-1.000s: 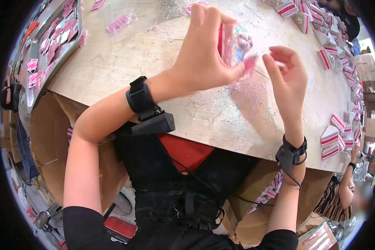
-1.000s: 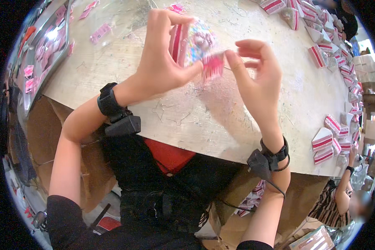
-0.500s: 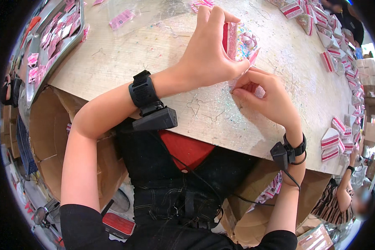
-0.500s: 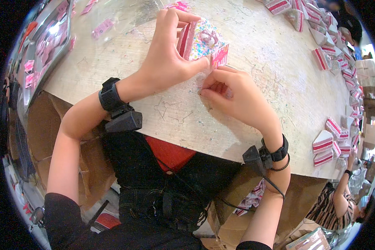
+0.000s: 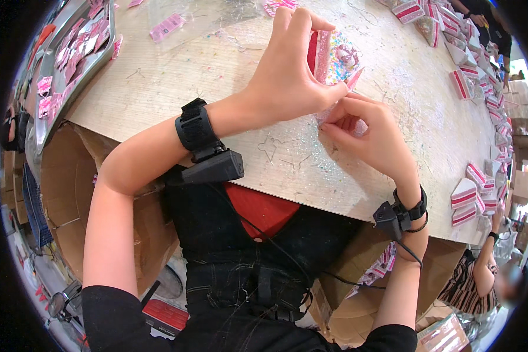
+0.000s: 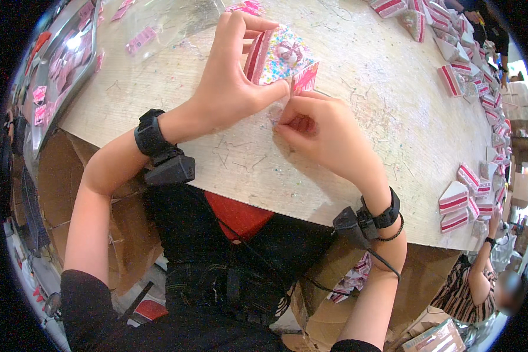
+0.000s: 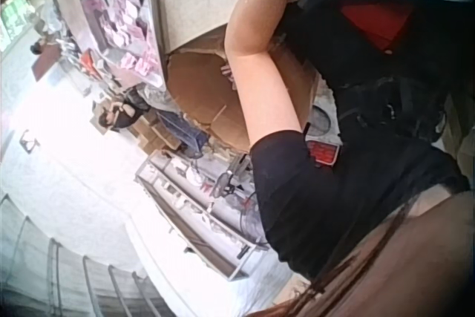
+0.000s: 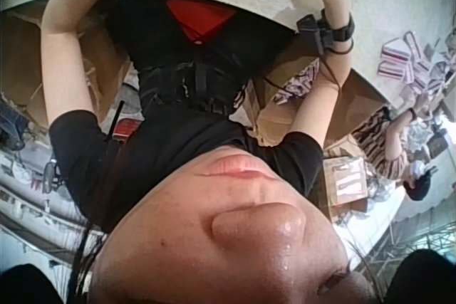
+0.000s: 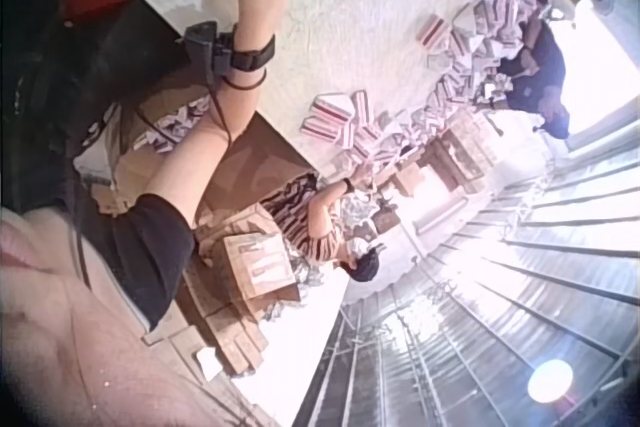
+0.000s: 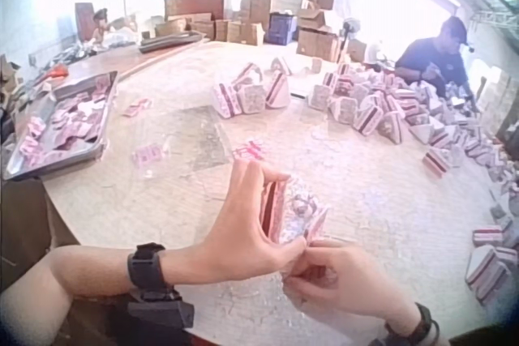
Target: The recorder is assembling and packaging artificial cake slice toys by attaching small parts and placing them into pink containers.
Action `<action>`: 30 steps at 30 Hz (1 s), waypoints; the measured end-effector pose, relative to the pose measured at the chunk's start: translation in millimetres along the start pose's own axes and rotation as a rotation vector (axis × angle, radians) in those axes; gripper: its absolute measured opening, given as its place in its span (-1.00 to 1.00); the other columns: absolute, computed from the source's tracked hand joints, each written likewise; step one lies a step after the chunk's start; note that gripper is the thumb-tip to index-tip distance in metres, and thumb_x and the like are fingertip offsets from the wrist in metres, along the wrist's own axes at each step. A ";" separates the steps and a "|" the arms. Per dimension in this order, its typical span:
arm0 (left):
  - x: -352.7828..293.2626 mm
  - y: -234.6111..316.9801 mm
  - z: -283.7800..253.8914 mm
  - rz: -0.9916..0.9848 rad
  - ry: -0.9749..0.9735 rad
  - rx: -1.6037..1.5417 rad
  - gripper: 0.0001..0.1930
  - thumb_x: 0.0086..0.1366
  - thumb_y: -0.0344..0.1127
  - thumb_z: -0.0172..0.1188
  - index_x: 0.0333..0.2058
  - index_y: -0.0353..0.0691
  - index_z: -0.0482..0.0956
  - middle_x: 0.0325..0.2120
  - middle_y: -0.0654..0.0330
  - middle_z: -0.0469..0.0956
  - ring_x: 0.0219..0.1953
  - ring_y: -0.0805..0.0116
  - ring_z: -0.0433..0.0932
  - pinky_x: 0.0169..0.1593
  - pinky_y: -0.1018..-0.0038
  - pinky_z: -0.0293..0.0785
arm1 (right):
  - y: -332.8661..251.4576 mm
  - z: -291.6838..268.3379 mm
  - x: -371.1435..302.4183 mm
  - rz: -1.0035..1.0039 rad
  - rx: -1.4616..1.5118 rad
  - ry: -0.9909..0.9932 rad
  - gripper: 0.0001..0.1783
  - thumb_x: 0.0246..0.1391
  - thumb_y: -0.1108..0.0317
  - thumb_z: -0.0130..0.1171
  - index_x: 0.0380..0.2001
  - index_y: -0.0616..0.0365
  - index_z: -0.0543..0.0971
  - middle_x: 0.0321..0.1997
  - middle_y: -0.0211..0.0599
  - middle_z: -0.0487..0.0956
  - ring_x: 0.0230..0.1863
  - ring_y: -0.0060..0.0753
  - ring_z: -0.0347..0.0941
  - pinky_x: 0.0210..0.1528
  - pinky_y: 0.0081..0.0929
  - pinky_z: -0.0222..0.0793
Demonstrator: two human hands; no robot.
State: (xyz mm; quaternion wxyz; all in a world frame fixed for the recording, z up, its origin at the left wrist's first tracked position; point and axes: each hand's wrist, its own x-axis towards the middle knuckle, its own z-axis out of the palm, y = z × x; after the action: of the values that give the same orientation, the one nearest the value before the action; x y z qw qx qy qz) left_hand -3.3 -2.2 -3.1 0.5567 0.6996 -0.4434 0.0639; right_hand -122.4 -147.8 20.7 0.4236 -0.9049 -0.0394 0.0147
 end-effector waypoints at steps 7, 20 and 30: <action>1.2 -2.4 2.1 0.051 0.004 0.027 -0.38 -0.12 -0.47 0.36 -0.03 -0.25 0.31 -0.12 0.11 0.24 -0.04 0.27 0.39 0.06 0.36 0.42 | -0.3 -0.2 -0.7 -0.030 -0.049 0.007 -0.88 -0.07 0.42 0.25 -0.46 0.26 0.57 -0.48 -0.21 0.54 -0.48 -0.31 0.51 -0.34 -0.45 0.44; -52.0 58.0 -186.7 0.231 0.112 0.845 -0.62 0.15 -0.43 0.20 -0.04 -0.42 0.48 -0.02 0.04 0.46 0.08 0.26 0.43 0.10 0.43 0.39 | 3.8 9.3 -15.6 -0.517 -0.611 0.080 -0.89 -0.20 0.49 0.13 -0.54 0.18 0.39 -0.42 -0.27 0.35 -0.30 -0.25 0.34 -0.23 -0.39 0.39; -373.4 115.9 -396.9 -1.186 0.176 1.862 -0.19 0.07 0.04 0.34 0.16 -0.32 0.20 0.05 -0.23 0.30 0.03 -0.10 0.42 0.10 0.16 0.34 | 4.4 5.6 -8.2 -0.399 -0.228 0.144 -0.94 -0.05 0.50 0.13 -0.45 0.22 0.48 -0.39 -0.29 0.42 -0.34 -0.37 0.39 -0.28 -0.47 0.37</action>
State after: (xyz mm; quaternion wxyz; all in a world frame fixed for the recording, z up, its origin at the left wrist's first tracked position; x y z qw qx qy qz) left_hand -146.5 536.0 10.5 -0.2153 0.9392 0.2247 0.1451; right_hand -130.6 -147.0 13.7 0.3147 -0.9199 -0.1887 -0.1383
